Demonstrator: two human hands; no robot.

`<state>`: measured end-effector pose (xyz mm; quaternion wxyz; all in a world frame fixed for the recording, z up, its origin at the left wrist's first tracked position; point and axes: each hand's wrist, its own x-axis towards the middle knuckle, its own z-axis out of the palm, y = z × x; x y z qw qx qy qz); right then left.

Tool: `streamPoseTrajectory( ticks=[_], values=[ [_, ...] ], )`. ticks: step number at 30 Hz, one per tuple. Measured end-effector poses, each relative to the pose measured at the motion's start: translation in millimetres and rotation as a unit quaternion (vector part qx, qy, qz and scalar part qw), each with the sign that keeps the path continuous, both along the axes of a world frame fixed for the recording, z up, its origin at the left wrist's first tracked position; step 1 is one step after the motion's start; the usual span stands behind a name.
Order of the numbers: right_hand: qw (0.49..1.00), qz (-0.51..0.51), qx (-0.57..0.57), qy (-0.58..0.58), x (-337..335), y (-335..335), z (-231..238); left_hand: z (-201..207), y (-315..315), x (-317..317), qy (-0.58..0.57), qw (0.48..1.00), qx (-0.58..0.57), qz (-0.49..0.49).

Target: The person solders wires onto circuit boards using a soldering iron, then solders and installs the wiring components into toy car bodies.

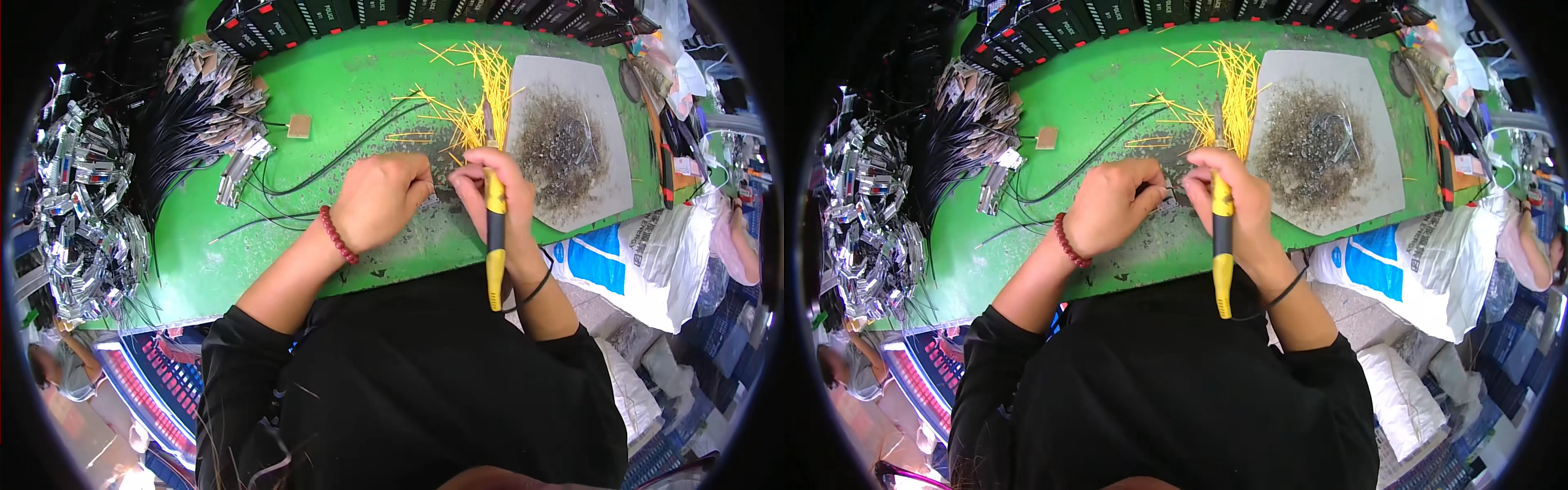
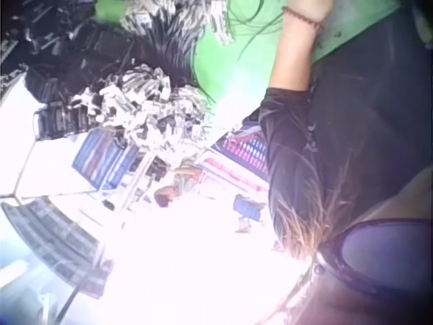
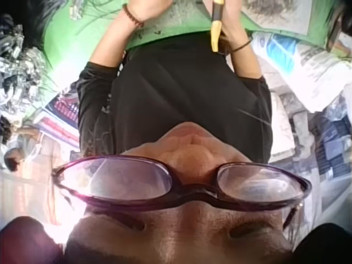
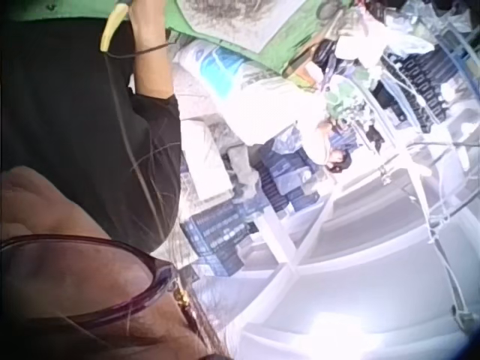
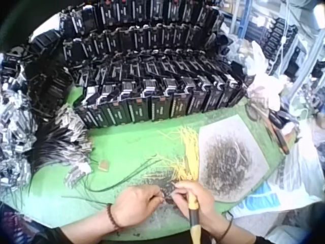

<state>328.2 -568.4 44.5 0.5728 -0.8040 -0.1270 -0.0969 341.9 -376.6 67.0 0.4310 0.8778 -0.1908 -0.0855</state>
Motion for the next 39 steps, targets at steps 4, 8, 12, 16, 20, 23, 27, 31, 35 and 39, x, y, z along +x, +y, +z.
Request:
streamPoseTrajectory(
  ticks=[4, 8, 12, 16, 20, 23, 27, 31, 35, 39],
  values=[
    [1.0, 0.025, -0.007, 0.007, -4, -4, -4, 0, -2, -2, 0.004, 1.0, 0.004, 0.01],
    [0.999, 0.032, 0.04, 0.0, -5, -1, -7, -2, -1, -3, -0.004, 1.0, 0.002, 0.014],
    [0.998, 0.029, 0.043, 0.025, -6, -1, -5, -2, -1, -4, 0.002, 1.0, -0.004, 0.018],
    [0.999, 0.033, 0.022, 0.022, -10, -2, -5, -3, -1, -6, -0.004, 0.999, -0.01, 0.034],
    [0.998, 0.028, 0.033, 0.034, -9, 3, -7, -4, -2, -8, -0.006, 0.999, -0.009, 0.038],
    [0.996, 0.037, 0.061, 0.058, -5, 10, -6, -4, -2, -9, -0.014, 0.999, -0.005, 0.038],
    [0.998, 0.049, 0.015, 0.042, -2, 7, 0, -5, -2, -9, -0.011, 0.999, -0.008, 0.042],
    [0.996, 0.064, -0.056, 0.003, -2, 6, 1, -5, -1, -12, 0.007, 0.998, -0.033, 0.054],
    [0.993, 0.098, -0.06, -0.014, 1, 4, -1, -9, -4, -14, -0.01, 0.995, -0.055, 0.083],
    [0.993, 0.029, 0.086, 0.076, -13, -14, 6, -12, -10, -16, -0.056, 0.995, -0.022, 0.08]
  ],
)
